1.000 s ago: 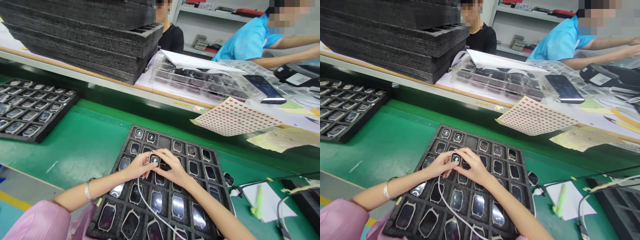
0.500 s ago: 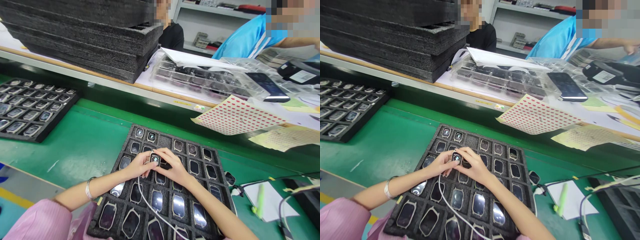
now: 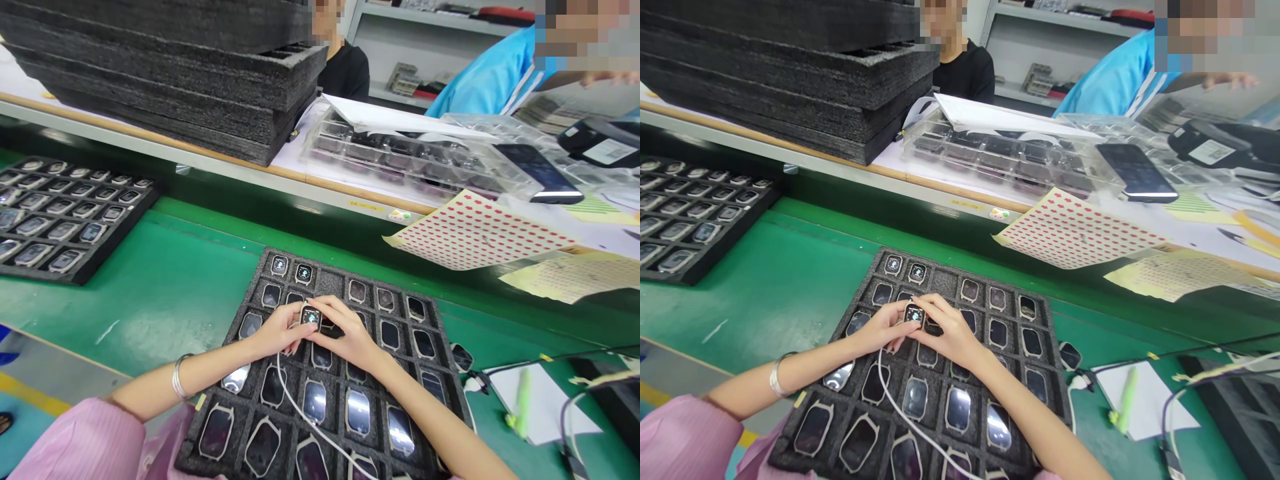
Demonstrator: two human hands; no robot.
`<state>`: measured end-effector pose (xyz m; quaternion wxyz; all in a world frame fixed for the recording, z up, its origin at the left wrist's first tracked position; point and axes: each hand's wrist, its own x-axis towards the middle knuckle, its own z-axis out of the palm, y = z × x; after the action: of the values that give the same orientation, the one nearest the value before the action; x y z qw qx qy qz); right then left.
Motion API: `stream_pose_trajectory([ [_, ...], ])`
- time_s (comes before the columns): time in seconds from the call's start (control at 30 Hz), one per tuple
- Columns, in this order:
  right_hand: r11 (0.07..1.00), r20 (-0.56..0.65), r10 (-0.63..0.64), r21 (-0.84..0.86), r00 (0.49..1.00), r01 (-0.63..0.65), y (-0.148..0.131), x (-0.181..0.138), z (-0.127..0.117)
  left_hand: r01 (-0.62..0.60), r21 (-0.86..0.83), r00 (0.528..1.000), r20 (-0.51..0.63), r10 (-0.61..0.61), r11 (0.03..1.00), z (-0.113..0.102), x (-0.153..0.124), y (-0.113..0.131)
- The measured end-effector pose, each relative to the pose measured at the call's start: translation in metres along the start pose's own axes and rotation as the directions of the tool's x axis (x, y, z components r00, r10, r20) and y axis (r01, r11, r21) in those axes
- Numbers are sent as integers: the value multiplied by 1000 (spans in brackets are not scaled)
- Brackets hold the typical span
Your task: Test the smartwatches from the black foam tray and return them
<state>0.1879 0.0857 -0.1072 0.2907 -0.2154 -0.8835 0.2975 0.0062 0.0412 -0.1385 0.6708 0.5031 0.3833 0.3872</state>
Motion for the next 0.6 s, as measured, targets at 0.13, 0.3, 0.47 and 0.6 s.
stream_pose_trajectory([
  [0.13, 987, 75, 43, -161, 996, -30, -3, 3, -7, -41, 46, 999, -18, 42, 998, 3, -1, 2],
  [0.3, 976, -25, 113, -186, 993, -115, 18, 9, -15, -8, 67, 1000, -23, 10, 998, 4, 5, -1],
  [0.47, 919, -140, 192, -322, 971, -228, 54, 14, -20, 36, 58, 999, -12, -35, 998, 4, 7, -5],
  [0.6, 874, -23, 230, -434, 973, -217, 57, 8, -37, 40, 59, 999, -9, -40, 997, 5, 6, -2],
])
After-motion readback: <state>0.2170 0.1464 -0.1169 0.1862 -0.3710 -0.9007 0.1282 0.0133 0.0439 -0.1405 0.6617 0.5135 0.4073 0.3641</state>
